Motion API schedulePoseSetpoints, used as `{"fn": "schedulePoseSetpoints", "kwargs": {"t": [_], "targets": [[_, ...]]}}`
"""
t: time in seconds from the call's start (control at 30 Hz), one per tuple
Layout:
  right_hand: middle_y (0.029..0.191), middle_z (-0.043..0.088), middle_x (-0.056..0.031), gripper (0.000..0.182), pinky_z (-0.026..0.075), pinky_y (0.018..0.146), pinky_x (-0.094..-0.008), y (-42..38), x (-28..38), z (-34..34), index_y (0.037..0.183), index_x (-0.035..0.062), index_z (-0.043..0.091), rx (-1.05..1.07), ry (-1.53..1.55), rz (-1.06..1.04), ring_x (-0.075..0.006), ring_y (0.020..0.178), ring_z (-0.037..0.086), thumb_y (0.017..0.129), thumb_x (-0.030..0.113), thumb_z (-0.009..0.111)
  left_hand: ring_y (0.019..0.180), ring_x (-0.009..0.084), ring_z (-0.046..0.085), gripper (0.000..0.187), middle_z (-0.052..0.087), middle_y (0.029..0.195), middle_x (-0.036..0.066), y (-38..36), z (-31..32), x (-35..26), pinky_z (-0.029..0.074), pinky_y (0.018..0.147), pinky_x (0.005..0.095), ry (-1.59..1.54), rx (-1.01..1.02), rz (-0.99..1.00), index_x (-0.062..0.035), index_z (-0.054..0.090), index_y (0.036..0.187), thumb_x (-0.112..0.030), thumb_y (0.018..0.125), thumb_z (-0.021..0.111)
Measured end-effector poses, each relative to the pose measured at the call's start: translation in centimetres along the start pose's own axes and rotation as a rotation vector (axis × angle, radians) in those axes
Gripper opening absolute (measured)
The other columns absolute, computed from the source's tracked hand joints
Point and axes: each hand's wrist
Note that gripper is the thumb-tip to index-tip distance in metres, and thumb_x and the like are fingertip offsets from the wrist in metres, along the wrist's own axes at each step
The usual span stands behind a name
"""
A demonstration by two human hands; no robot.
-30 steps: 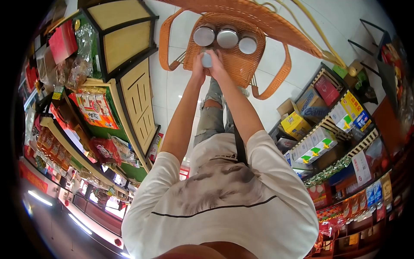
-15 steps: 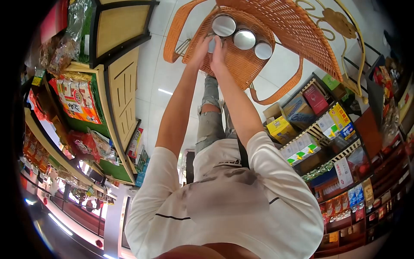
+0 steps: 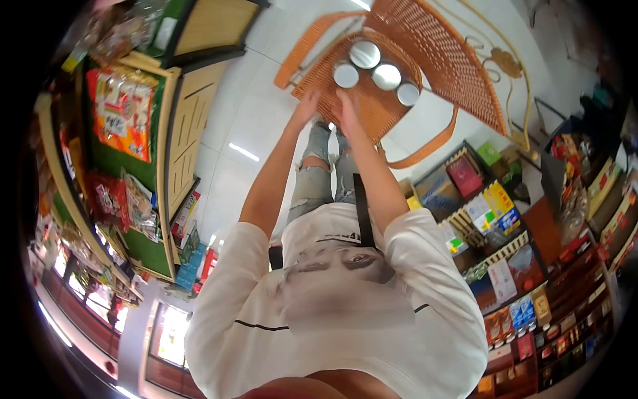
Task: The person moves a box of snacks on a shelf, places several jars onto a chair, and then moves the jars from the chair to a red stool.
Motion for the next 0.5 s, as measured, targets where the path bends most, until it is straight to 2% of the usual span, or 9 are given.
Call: {"fn": "schedulePoseSetpoints", "kwargs": {"t": [0.1, 0.13, 0.17, 0.2, 0.33, 0.4, 0.43, 0.47, 0.5], "targets": [[0.091, 0.059, 0.0005, 0.038, 0.044, 0.057, -0.0254, -3.3, -0.2, -3.4, 0.121, 0.0106, 0.059, 0.252, -0.505, 0.031, -0.0104, 0.071, 0.052, 0.092, 0.034, 0.064, 0.113, 0.0398, 0.059, 0.057, 0.062, 0.121, 0.026, -4.8, -4.4, 4.7, 0.045, 0.098, 0.0445, 0.249, 0.123, -0.163, 0.0012, 0.057, 0.124, -0.047, 0.093, 0.049], [0.075, 0.052, 0.0041, 0.022, 0.038, 0.051, -0.0247, -3.7, -0.5, -4.8, 0.103, 0.0113, 0.058, 0.361, -0.655, -0.031, -0.0075, 0.062, 0.048, 0.093, 0.031, 0.062, 0.114, 0.0415, 0.058, 0.058, 0.062, 0.12, 0.027, -5.0, -4.6, 11.6, 0.045, 0.098, 0.0452, 0.377, 0.132, 0.071, -0.0015, 0.057, 0.124, -0.049, 0.091, 0.05], [0.06, 0.045, 0.0077, 0.019, 0.031, 0.044, -0.024, -4.1, -1.1, -6.4, 0.085, 0.0119, 0.058, 0.464, -0.795, -0.111, -0.0046, 0.052, 0.043, 0.095, 0.028, 0.059, 0.114, 0.0398, 0.059, 0.055, 0.062, 0.12, 0.026, -8.3, -6.0, 11.2, 0.046, 0.098, 0.0452, 0.346, -0.001, -0.078, -0.0045, 0.057, 0.126, -0.047, 0.091, 0.05], [0.062, 0.046, 0.0063, 0.02, 0.031, 0.044, -0.024, -1.3, -3.4, -9.7, 0.08, 0.0119, 0.056, 0.463, -0.97, -0.276, -0.0046, 0.053, 0.043, 0.095, 0.025, 0.057, 0.114, 0.0378, 0.059, 0.052, 0.062, 0.122, 0.024, -11.9, -8.6, 9.1, 0.046, 0.099, 0.044, 0.29, 0.041, -0.06, -0.007, 0.057, 0.126, -0.045, 0.092, 0.051], [0.065, 0.052, 0.0034, 0.02, 0.034, 0.042, -0.0261, -1.1, -2.7, -13.7, 0.082, 0.012, 0.058, 0.452, -0.834, 0.107, -0.0061, 0.051, 0.045, 0.096, 0.027, 0.056, 0.095, 0.0225, 0.063, 0.047, 0.067, 0.109, 0.012, -26.1, -14.9, 6.8, 0.052, 0.081, 0.0361, -0.341, -0.284, -0.264, -0.0074, 0.056, 0.13, -0.041, 0.098, 0.049], [0.075, 0.058, -0.001, 0.018, 0.042, 0.051, -0.0304, -0.1, -1.9, -16.0, 0.093, 0.0099, 0.062, 0.491, -1.132, 0.14, -0.0122, 0.061, 0.053, 0.095, 0.028, 0.058, 0.09, 0.0148, 0.061, 0.045, 0.067, 0.105, 0.008, -32.2, -15.0, 12.0, 0.051, 0.073, 0.03, -0.591, -0.523, -0.351, -0.0065, 0.058, 0.128, -0.039, 0.099, 0.047], [0.08, 0.059, -0.0025, 0.02, 0.043, 0.055, -0.0319, -1.8, -1.3, -14.5, 0.094, 0.0096, 0.063, 0.493, -1.281, 0.127, -0.014, 0.066, 0.054, 0.093, 0.029, 0.058, 0.092, 0.021, 0.063, 0.045, 0.067, 0.107, 0.013, -34.6, -13.6, 16.8, 0.052, 0.078, 0.0329, -0.662, -0.656, -0.348, -0.0046, 0.058, 0.127, -0.037, 0.098, 0.049], [0.085, 0.06, -0.0041, 0.022, 0.044, 0.06, -0.0335, -3.3, -0.9, -12.9, 0.096, 0.0092, 0.064, 0.506, -1.403, 0.119, -0.0158, 0.071, 0.056, 0.092, 0.03, 0.057, 0.098, 0.0321, 0.063, 0.043, 0.066, 0.108, 0.019, -37.5, -11.9, 21.9, 0.052, 0.086, 0.0391, 0.042, -0.849, -0.151, -0.0025, 0.059, 0.124, -0.034, 0.096, 0.05], [0.089, 0.061, -0.0056, 0.024, 0.044, 0.064, -0.0351, -5.0, -0.5, -10.7, 0.098, 0.0088, 0.065, 0.52, -1.499, 0.113, -0.0176, 0.076, 0.057, 0.091, 0.031, 0.057, 0.108, 0.0399, 0.058, 0.042, 0.064, 0.114, 0.022, -40.8, -11.5, 22.4, 0.048, 0.094, 0.0446, -0.405, -0.835, -0.455, -0.0016, 0.06, 0.122, -0.031, 0.095, 0.05]]}}
Point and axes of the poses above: each hand's wrist, its own y-axis towards the middle knuckle, its own z-axis out of the palm, x = y × z
